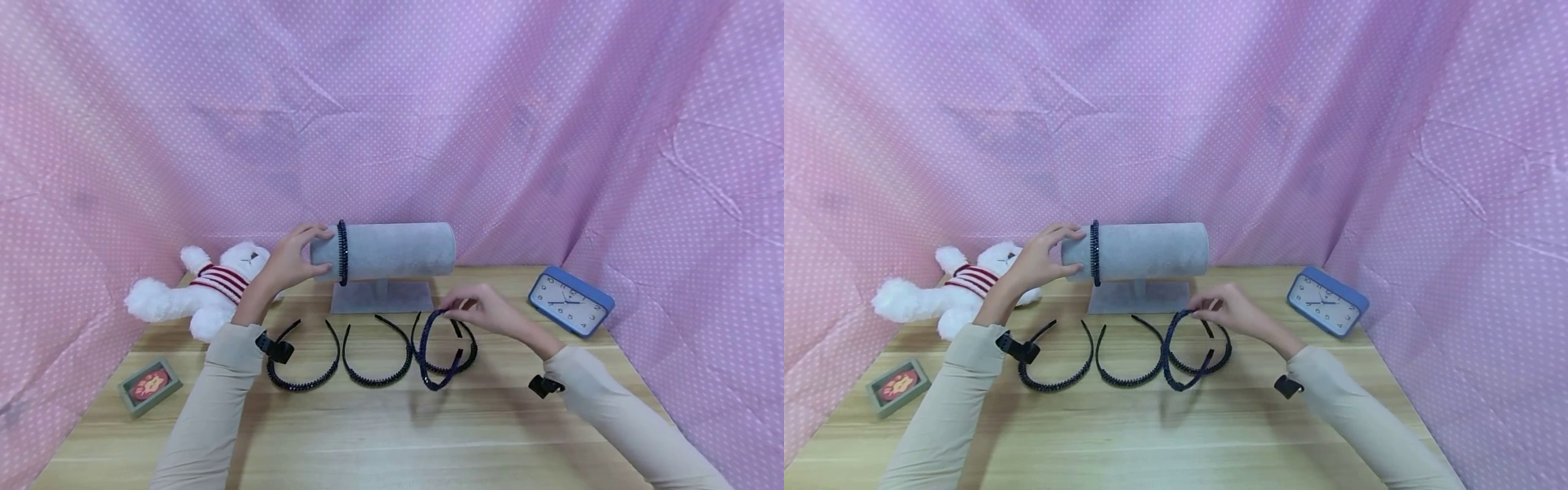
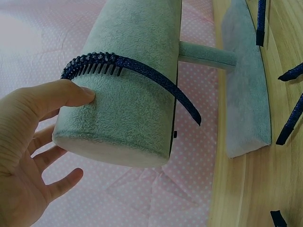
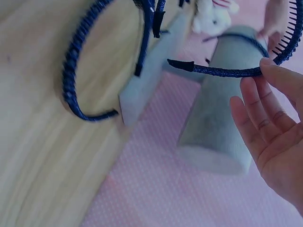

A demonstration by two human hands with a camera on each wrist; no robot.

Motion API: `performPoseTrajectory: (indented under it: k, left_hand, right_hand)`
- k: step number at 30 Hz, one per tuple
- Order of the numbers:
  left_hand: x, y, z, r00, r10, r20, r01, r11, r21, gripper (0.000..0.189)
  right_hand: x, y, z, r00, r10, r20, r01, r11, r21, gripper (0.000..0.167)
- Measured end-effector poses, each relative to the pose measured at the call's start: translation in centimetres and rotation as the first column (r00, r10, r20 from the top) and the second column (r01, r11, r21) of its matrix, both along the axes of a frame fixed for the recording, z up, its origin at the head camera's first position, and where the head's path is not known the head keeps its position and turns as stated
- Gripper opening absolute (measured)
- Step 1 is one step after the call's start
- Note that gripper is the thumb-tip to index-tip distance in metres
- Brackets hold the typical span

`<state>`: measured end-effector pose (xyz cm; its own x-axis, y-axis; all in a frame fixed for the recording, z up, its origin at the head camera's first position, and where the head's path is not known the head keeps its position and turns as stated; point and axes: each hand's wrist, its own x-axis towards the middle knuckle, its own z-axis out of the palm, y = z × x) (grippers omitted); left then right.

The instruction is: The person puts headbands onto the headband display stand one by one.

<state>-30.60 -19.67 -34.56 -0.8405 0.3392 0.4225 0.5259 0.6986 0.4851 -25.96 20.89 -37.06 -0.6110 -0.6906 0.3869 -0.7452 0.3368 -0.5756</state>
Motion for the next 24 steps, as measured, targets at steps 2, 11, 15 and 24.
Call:
performPoseTrajectory:
  k: [2,11,15,24]
  left_hand:
    - [0.0,0.0,0.0,1.000,0.000,0.000,0.000,1.000,0.000,0.060]
    - [0.2,0.0,0.2,1.000,-0.004,0.000,0.004,1.000,0.004,0.060]
    - [0.2,0.0,0.3,1.000,-0.006,0.001,0.006,1.000,0.009,0.060]
    - [0.1,0.0,0.1,1.000,-0.003,0.004,0.003,1.000,0.012,0.060]
  right_hand:
    - [-0.4,0.3,0.5,0.999,-0.035,-0.019,0.035,0.999,-0.023,0.016]
    - [-2.3,2.0,2.2,0.981,-0.194,-0.015,0.192,0.977,-0.090,0.013]
    - [-2.9,2.7,3.1,0.964,-0.261,0.044,0.264,0.958,-0.108,0.013]
    - [-5.0,3.9,4.5,0.925,-0.372,0.073,0.379,0.919,-0.114,0.016]
